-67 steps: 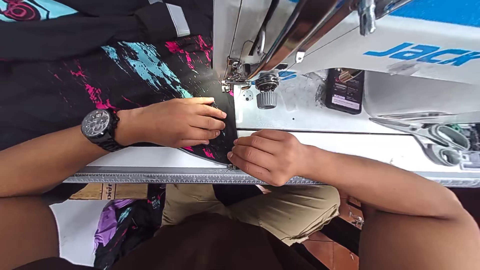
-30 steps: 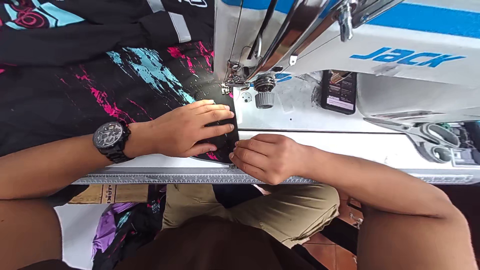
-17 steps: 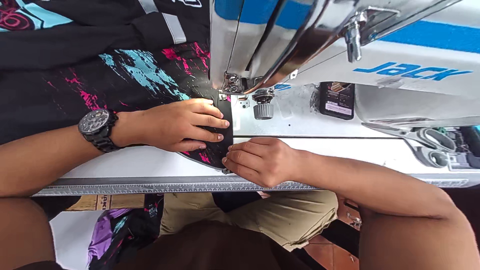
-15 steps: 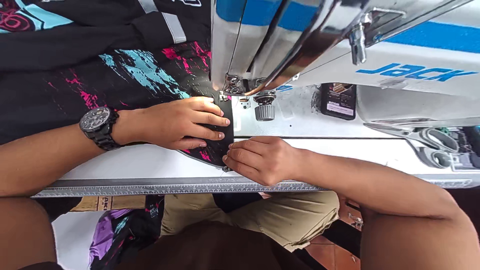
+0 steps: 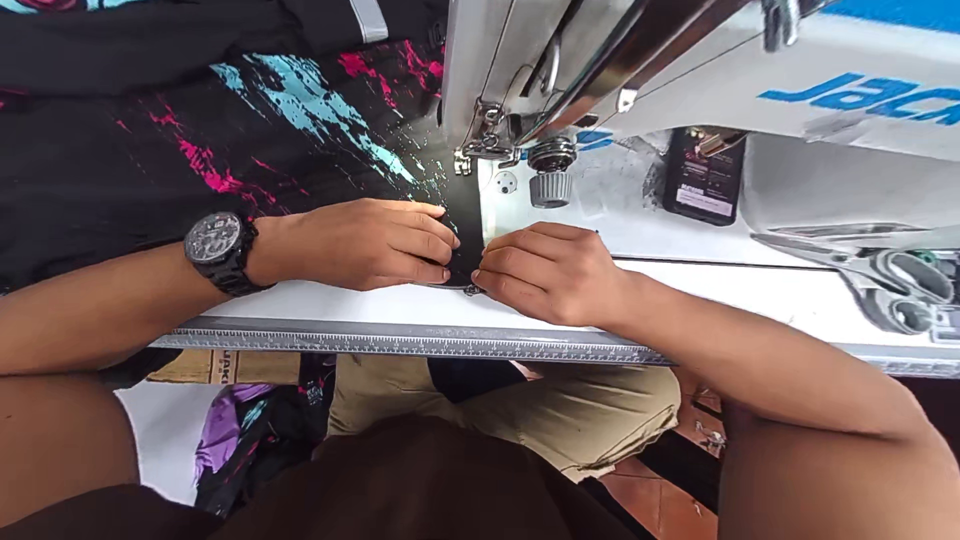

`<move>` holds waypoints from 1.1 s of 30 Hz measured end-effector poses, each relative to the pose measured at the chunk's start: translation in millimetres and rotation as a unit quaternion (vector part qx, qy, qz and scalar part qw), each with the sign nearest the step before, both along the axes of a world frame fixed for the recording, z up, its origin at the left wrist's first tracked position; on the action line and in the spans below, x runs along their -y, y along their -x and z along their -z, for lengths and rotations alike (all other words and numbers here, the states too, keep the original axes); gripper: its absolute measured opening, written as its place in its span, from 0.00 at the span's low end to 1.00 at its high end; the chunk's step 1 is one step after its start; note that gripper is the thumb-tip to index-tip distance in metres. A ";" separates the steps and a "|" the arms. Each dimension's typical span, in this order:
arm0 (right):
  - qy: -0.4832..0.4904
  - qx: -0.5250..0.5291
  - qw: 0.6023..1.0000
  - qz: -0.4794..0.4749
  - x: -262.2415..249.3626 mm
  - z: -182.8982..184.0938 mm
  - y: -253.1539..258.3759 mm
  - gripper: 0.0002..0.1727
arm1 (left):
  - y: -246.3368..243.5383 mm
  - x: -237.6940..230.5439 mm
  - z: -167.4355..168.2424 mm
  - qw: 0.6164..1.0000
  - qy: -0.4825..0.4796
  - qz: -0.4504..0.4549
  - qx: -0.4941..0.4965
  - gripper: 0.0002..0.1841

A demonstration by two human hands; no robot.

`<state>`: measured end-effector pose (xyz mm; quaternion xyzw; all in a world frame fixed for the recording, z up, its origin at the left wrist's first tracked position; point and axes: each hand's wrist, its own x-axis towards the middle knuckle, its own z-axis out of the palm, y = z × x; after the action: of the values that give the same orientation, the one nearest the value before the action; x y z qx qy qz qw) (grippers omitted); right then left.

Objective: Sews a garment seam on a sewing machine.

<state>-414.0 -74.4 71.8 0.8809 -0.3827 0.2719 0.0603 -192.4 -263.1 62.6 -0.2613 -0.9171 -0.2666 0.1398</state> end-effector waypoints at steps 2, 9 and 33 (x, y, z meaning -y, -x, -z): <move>0.000 -0.002 1.000 -0.002 -0.6 -0.1 1.7 0.09 | -1.6 -3.0 0.6 1.000 0.022 -0.016 -0.006 0.16; -0.044 0.017 0.999 -0.025 -0.9 1.0 2.3 0.16 | -6.9 -14.6 -2.3 0.990 0.125 -0.057 -0.020 0.24; -0.098 0.014 0.995 0.013 -6.3 -0.3 -5.9 0.12 | 3.9 10.3 -0.2 0.987 0.125 -0.102 0.024 0.30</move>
<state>-408.1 -68.2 72.1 0.8737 -0.4194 0.2448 -0.0284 -196.3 -273.4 62.8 -0.1755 -0.9681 -0.1406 0.1105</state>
